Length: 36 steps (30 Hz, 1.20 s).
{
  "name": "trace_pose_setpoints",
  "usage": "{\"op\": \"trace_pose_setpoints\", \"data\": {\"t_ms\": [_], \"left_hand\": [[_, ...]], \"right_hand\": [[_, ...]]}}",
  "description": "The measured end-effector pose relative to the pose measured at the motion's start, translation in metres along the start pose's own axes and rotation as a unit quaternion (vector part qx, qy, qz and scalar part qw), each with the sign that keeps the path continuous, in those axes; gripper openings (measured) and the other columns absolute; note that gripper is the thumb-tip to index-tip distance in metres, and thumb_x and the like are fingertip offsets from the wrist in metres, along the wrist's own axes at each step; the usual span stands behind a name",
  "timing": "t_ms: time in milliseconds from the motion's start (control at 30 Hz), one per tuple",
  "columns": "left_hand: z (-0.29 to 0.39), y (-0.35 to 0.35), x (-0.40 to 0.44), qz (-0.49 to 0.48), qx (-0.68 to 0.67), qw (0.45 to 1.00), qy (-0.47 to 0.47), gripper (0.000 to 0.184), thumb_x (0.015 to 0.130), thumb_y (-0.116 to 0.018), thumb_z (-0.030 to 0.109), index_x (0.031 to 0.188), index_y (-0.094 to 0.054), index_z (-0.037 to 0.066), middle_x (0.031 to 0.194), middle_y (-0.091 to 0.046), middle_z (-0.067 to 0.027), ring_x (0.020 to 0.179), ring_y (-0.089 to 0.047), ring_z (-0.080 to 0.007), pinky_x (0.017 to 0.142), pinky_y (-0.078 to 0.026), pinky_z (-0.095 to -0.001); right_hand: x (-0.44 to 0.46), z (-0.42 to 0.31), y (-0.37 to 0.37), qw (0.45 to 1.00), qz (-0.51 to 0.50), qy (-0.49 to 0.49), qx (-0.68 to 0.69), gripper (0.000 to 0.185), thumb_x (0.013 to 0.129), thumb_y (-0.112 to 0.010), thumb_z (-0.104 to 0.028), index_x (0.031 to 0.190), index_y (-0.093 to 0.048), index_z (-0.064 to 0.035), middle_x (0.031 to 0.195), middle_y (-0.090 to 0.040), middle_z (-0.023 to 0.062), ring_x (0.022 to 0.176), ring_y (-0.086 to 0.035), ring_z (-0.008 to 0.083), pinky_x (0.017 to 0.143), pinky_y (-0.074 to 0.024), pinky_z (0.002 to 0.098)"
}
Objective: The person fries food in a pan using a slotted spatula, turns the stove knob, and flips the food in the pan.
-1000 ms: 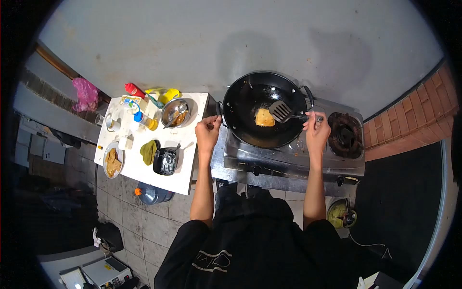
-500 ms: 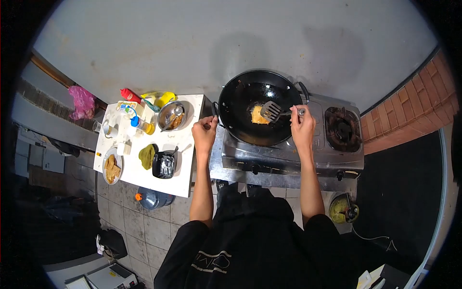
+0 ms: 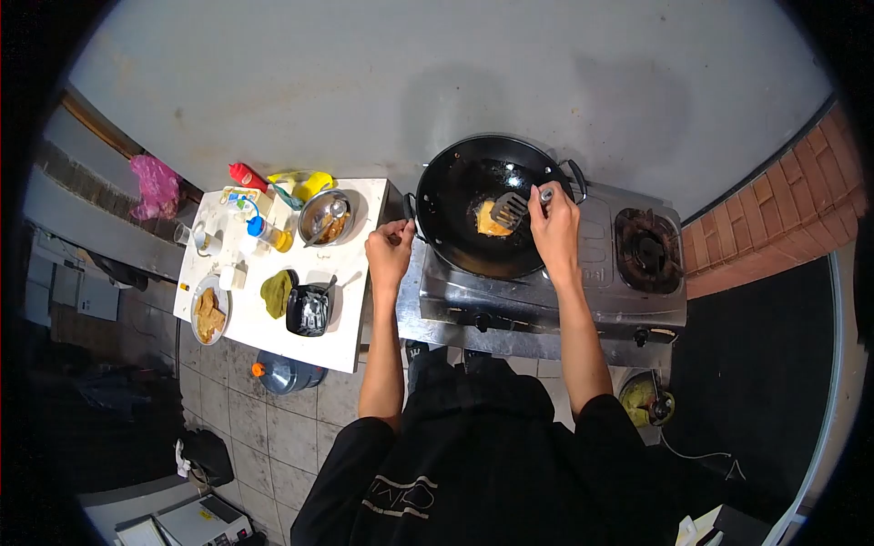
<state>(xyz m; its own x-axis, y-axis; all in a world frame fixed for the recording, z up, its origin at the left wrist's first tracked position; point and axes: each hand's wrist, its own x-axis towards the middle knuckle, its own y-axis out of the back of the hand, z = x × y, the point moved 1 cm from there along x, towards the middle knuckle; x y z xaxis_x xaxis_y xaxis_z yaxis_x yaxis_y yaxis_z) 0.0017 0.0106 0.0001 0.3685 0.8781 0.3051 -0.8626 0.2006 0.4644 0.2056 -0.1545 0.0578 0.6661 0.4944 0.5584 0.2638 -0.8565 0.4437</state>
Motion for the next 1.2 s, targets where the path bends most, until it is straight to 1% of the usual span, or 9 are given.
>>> {"op": "trace_pose_setpoints", "data": {"t_ms": [167,267,400,567,700,800,967,1033,1200], "left_hand": [[-0.001,-0.001,0.000,-0.006,-0.013,1.000,0.022,0.026,0.083,-0.072,0.018,0.090,-0.069,-0.007,0.066,-0.066,-0.0108,0.057,-0.060,-0.0123,0.056,-0.047,-0.0263],[-0.005,-0.001,-0.001,0.002,-0.015,1.000,0.014,0.025,0.082,-0.072,0.017,0.090,-0.069,-0.007,0.066,-0.066,-0.0108,0.057,-0.060,-0.0121,0.056,-0.047,-0.0262],[0.002,0.001,-0.001,-0.004,-0.009,1.000,0.019,0.026,0.082,-0.072,0.017,0.090,-0.069,-0.007,0.066,-0.065,-0.0106,0.057,-0.059,-0.0122,0.055,-0.047,-0.0268],[-0.004,-0.002,0.000,0.000,-0.011,1.000,0.017,0.026,0.082,-0.072,0.017,0.090,-0.069,-0.007,0.065,-0.064,-0.0103,0.056,-0.059,-0.0124,0.055,-0.046,-0.0269],[-0.001,-0.001,-0.001,-0.002,-0.010,1.000,0.016,0.025,0.082,-0.072,0.017,0.090,-0.069,-0.007,0.064,-0.064,-0.0102,0.056,-0.059,-0.0123,0.055,-0.046,-0.0270],[0.003,0.003,0.000,-0.014,0.000,1.000,0.023,0.027,0.083,-0.071,0.020,0.092,-0.070,-0.006,0.069,-0.066,-0.0122,0.061,-0.061,-0.0145,0.060,-0.047,-0.0285],[0.000,0.001,-0.001,-0.025,0.014,0.999,0.033,0.028,0.083,-0.071,0.022,0.094,-0.070,-0.005,0.073,-0.068,-0.0145,0.066,-0.063,-0.0167,0.065,-0.049,-0.0300],[-0.003,-0.001,0.000,-0.003,-0.004,1.000,-0.005,0.025,0.082,-0.072,0.018,0.091,-0.070,-0.006,0.064,-0.063,-0.0090,0.055,-0.056,-0.0105,0.053,-0.044,-0.0262],[-0.002,0.000,-0.001,-0.007,-0.016,1.000,0.015,0.025,0.083,-0.071,0.017,0.091,-0.069,-0.006,0.062,-0.061,-0.0073,0.053,-0.054,-0.0091,0.052,-0.043,-0.0255]], "right_hand": [[0.008,-0.014,-0.015,1.000,-0.019,0.021,-0.004,0.013,0.087,-0.061,-0.007,0.089,-0.055,0.0050,0.078,-0.060,0.0230,0.071,-0.061,0.0411,0.061,-0.0470,0.0429],[0.008,-0.016,-0.019,0.996,-0.059,-0.038,0.053,0.012,0.087,-0.062,-0.006,0.089,-0.056,0.0048,0.078,-0.061,0.0219,0.070,-0.063,0.0366,0.060,-0.0478,0.0403],[0.004,0.006,-0.019,0.994,0.030,0.006,0.109,0.010,0.086,-0.062,-0.004,0.091,-0.059,0.0046,0.083,-0.064,0.0182,0.072,-0.065,0.0302,0.062,-0.0500,0.0338],[0.000,0.013,-0.001,0.995,0.017,-0.020,0.097,0.010,0.086,-0.062,-0.003,0.092,-0.059,0.0048,0.086,-0.065,0.0175,0.076,-0.066,0.0312,0.067,-0.0508,0.0349],[-0.008,0.018,0.008,0.996,0.012,0.024,0.088,0.010,0.086,-0.062,-0.002,0.094,-0.059,0.0044,0.089,-0.066,0.0170,0.081,-0.066,0.0328,0.070,-0.0509,0.0349],[-0.014,0.017,0.017,0.996,0.013,0.022,0.085,0.010,0.087,-0.061,-0.003,0.095,-0.059,0.0037,0.089,-0.066,0.0167,0.080,-0.066,0.0293,0.069,-0.0506,0.0338],[-0.020,0.021,0.039,0.991,0.014,-0.115,0.072,0.009,0.090,-0.060,-0.007,0.091,-0.060,0.0014,0.077,-0.064,0.0110,0.063,-0.061,0.0152,0.058,-0.0483,0.0277],[-0.019,0.025,0.042,0.995,0.020,-0.083,0.057,0.009,0.091,-0.060,-0.008,0.091,-0.059,0.0011,0.072,-0.061,0.0089,0.057,-0.057,0.0116,0.054,-0.0461,0.0261],[-0.020,0.024,0.046,0.995,0.002,-0.043,0.085,0.010,0.091,-0.060,-0.008,0.094,-0.059,0.0014,0.074,-0.062,0.0101,0.059,-0.059,0.0129,0.055,-0.0463,0.0272]]}}
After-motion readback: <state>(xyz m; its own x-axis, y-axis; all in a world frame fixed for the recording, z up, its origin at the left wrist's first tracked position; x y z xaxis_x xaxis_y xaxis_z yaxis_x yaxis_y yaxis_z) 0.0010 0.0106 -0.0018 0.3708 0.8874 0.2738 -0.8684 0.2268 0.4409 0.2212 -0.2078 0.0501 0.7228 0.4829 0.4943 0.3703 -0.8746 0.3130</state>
